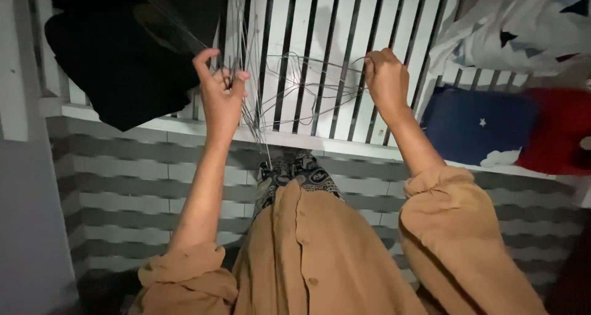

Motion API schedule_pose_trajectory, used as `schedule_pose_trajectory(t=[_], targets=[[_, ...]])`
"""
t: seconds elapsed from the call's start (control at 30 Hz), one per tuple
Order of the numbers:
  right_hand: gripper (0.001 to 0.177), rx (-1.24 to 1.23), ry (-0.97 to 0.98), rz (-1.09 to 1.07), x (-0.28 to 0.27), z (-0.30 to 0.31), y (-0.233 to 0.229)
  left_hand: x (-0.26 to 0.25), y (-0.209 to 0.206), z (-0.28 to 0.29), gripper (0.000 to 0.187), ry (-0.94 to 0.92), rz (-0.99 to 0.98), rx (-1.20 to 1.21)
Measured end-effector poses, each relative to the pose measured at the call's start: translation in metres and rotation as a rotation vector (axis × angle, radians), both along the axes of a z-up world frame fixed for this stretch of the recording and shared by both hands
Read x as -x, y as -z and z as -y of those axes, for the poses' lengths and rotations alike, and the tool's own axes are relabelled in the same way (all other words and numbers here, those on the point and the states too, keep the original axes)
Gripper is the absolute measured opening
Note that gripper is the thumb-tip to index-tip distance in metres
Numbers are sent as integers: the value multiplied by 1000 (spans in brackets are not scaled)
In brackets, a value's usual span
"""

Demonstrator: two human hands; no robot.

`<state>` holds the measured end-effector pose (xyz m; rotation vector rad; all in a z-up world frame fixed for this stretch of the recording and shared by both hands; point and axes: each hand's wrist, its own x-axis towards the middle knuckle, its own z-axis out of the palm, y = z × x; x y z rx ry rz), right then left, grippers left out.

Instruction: The person untangles wire hangers and places them into a red bag before folding a black shirt, brown shorts, and gray pants on a slatted bench. They then place the folded clothes, a small bottle, and a white cloth into the red bag before moving a green backpack.

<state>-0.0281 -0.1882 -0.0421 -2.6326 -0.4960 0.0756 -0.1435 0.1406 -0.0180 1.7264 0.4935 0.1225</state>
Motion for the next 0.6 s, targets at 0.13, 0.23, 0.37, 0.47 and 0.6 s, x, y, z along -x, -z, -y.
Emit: schedule_pose_trajectory(t=[0.13, 0.23, 0.37, 0.47, 0.6], targets=[[7, -25, 7, 72, -4, -1, 2, -8, 0, 9, 51, 9, -21, 15], [6, -27, -36, 96, -2, -3, -2, -7, 5, 11, 50, 12, -55, 20], [23, 31, -124, 105, -4, -10, -20, -9, 2, 11, 48, 47, -28, -84], [38, 36, -290, 98, -9, -19, -21, -8, 2, 7, 48, 47, -51, -137], [39, 52, -528, 208, -6, -38, 5, -2, 0, 1, 49, 31, -29, -85]])
